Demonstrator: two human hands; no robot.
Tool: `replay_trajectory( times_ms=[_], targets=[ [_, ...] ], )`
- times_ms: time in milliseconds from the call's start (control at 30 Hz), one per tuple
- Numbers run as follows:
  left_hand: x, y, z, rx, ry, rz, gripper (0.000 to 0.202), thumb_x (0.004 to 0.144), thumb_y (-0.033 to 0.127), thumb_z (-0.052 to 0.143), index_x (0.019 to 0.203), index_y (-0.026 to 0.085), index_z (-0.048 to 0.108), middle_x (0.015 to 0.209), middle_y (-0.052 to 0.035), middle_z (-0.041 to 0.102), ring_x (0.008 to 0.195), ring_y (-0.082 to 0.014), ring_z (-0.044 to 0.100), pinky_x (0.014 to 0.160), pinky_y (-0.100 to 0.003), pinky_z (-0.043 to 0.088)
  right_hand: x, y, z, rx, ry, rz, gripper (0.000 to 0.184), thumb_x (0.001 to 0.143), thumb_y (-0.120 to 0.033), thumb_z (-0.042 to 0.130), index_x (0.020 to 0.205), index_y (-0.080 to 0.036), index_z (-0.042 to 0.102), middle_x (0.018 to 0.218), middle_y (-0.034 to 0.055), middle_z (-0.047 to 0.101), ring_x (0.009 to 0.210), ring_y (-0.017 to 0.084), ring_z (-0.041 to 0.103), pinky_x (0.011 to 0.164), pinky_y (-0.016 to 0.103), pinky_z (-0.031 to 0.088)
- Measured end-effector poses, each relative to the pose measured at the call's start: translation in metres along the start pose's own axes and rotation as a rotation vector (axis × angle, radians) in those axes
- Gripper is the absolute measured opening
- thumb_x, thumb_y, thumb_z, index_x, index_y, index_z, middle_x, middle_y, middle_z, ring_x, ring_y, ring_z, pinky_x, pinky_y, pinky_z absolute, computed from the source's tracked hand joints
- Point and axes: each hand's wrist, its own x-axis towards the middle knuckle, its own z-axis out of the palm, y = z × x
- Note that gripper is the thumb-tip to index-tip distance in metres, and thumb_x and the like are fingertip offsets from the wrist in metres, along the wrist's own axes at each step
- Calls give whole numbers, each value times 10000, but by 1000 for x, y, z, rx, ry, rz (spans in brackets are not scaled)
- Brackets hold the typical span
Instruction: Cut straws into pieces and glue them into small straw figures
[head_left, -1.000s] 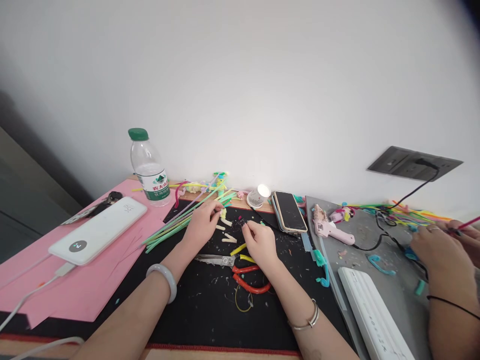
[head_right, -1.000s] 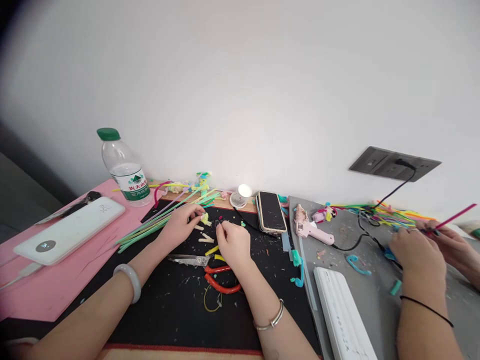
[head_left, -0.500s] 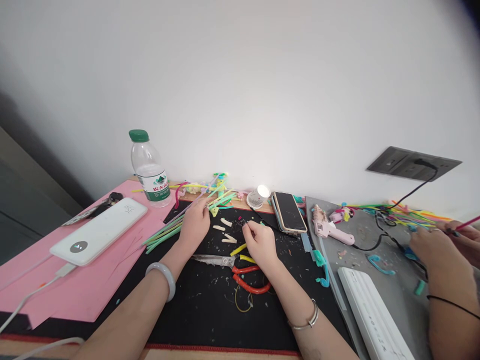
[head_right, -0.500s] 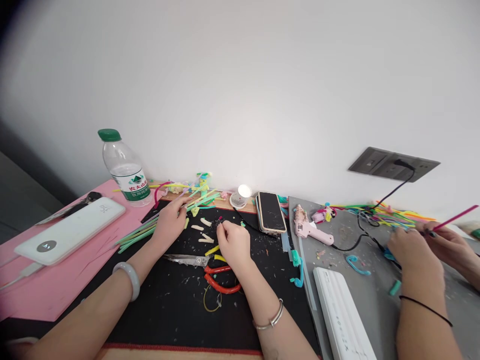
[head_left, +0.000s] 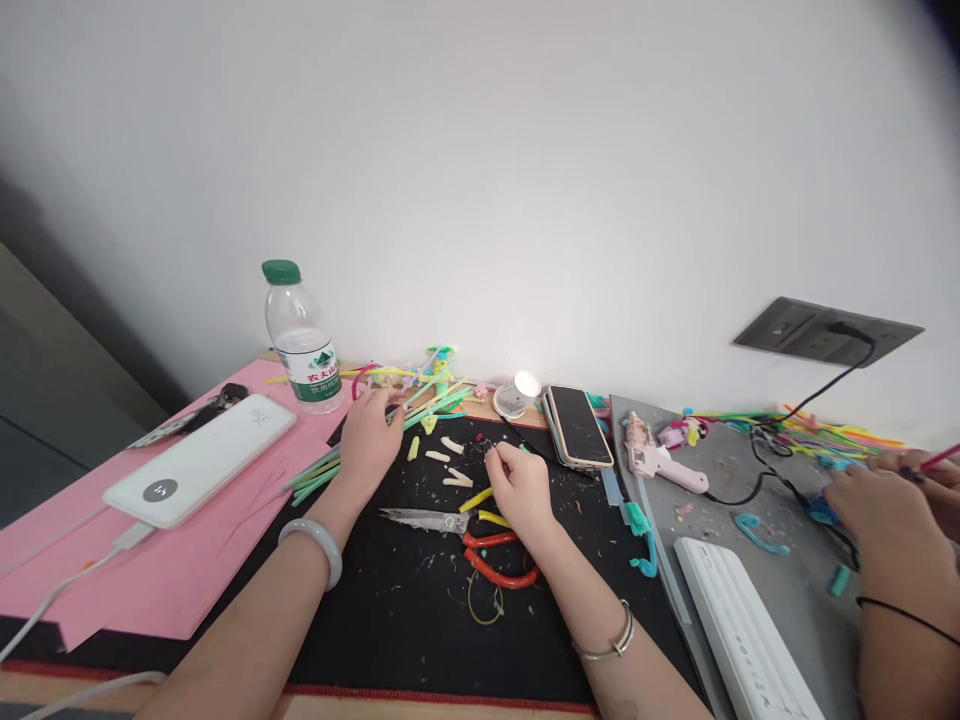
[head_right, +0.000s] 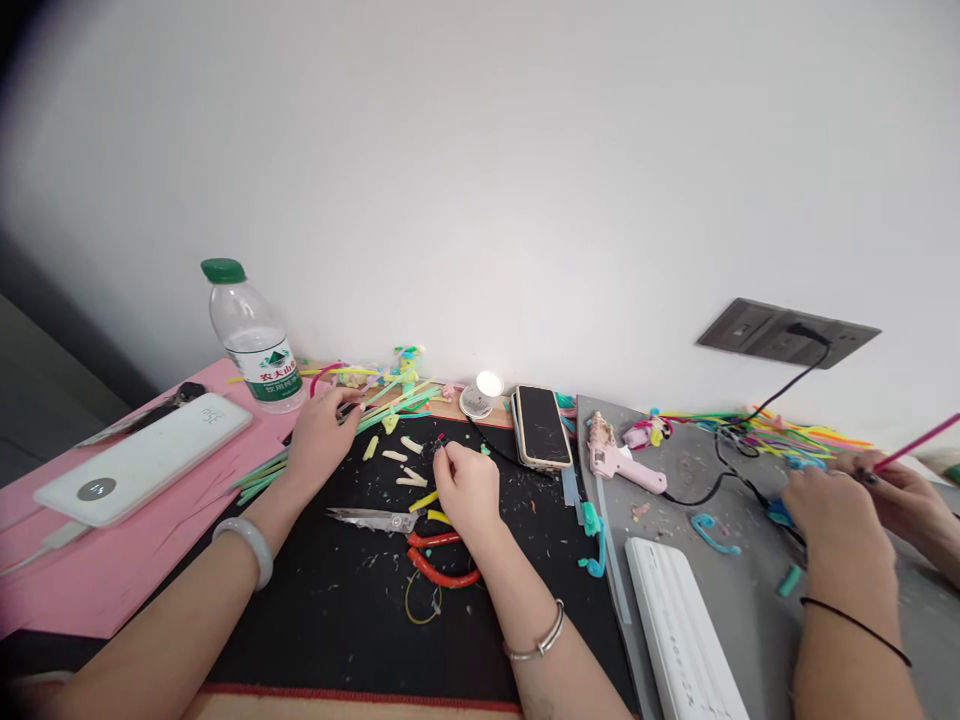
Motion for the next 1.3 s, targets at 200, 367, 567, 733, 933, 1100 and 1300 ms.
replay_trajectory(
  times_ms=[200, 367, 567, 733, 933, 1100, 1300],
  targets=[
    [1, -7, 5, 75, -116, 10, 220, 753, 247, 496, 880, 200, 671, 976, -82, 617, 933, -242, 553, 848, -366, 430, 0, 2, 0, 4, -2, -2, 355, 854, -259, 373, 512, -178, 325, 467, -51, 305, 444, 79, 299, 486, 225, 192],
    [1, -11, 9, 111, -143, -16, 199, 728, 266, 527, 831, 200, 684, 944, -90, 627, 887, -245, 575, 827, -367, 441, 1, 2, 0, 12, -9, -6, 358, 856, -259, 370, 508, -179, 341, 468, -47, 325, 448, 82, 310, 485, 224, 200],
    [3, -12, 8, 103, -135, -14, 137, 722, 246, 526, 726, 190, 651, 853, -74, 631, 866, -230, 569, 811, -355, 447, 1, 1, 0, 33, -11, -10, 365, 860, -270, 365, 509, -182, 320, 466, -48, 310, 448, 84, 307, 484, 227, 202],
    [3, -6, 4, 13, -29, 16, 163, 771, 220, 459, 816, 172, 608, 987, -83, 608, 941, -220, 553, 809, -332, 445, 1, 2, 0, 41, -7, -5, 363, 859, -268, 369, 513, -182, 305, 468, -53, 281, 449, 82, 299, 485, 225, 200],
    [2, 0, 2, -35, -7, 16, 220, 825, 200, 397, 964, 187, 568, 982, -72, 640, 926, -216, 579, 822, -336, 429, 1, 3, 0, 52, -3, -8, 369, 852, -261, 375, 496, -180, 323, 466, -50, 304, 449, 81, 295, 473, 222, 198],
    [0, 4, -3, -80, 69, 13, 272, 859, 230, 376, 1072, 192, 539, 1043, -66, 638, 959, -207, 577, 828, -322, 414, 1, 2, 0, 63, -1, -5, 367, 856, -265, 372, 502, -182, 319, 467, -49, 309, 449, 82, 301, 480, 222, 211],
    [-4, 16, -7, -47, 116, 169, 288, 876, 290, 387, 1052, 210, 601, 997, -56, 656, 942, -214, 546, 877, -348, 368, 1, 2, -1, 114, -14, 12, 313, 858, -252, 368, 553, -182, 388, 503, -35, 397, 489, 92, 363, 508, 215, 254]
  ],
)
